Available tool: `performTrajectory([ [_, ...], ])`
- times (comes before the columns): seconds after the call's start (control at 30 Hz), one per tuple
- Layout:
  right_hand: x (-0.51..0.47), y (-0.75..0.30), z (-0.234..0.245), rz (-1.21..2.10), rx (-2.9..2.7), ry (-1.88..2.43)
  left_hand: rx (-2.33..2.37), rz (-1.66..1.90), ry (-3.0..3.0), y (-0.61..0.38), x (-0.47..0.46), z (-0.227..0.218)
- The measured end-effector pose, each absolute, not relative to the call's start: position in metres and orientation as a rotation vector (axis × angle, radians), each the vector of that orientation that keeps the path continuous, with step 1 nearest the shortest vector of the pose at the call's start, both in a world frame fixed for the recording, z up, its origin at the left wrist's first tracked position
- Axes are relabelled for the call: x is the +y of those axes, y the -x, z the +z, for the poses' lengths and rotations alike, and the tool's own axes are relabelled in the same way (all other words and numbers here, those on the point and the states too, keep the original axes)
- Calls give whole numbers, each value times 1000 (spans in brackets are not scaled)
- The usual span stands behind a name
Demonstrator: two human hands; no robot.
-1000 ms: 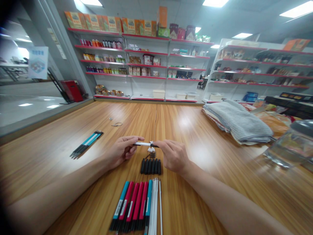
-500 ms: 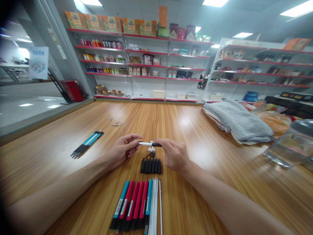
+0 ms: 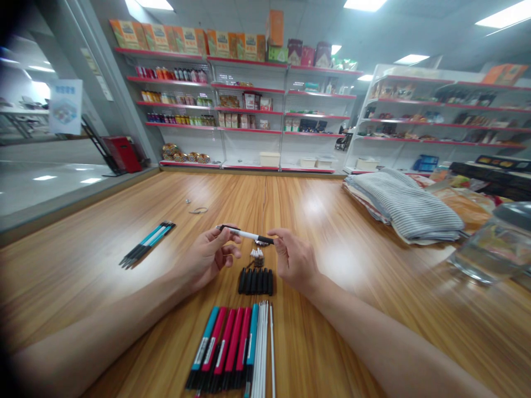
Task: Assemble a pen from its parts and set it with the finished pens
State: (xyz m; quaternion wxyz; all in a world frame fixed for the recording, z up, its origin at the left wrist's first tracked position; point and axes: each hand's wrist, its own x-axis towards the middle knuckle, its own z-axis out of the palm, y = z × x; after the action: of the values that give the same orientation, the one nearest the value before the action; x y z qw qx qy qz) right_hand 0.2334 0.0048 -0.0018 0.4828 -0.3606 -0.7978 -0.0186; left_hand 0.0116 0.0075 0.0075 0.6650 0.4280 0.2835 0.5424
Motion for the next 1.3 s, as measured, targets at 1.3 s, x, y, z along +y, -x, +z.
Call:
performTrajectory([
  [1.3, 6, -231, -5, 336, -2071, 897, 813, 1109, -1049, -13, 10, 3],
])
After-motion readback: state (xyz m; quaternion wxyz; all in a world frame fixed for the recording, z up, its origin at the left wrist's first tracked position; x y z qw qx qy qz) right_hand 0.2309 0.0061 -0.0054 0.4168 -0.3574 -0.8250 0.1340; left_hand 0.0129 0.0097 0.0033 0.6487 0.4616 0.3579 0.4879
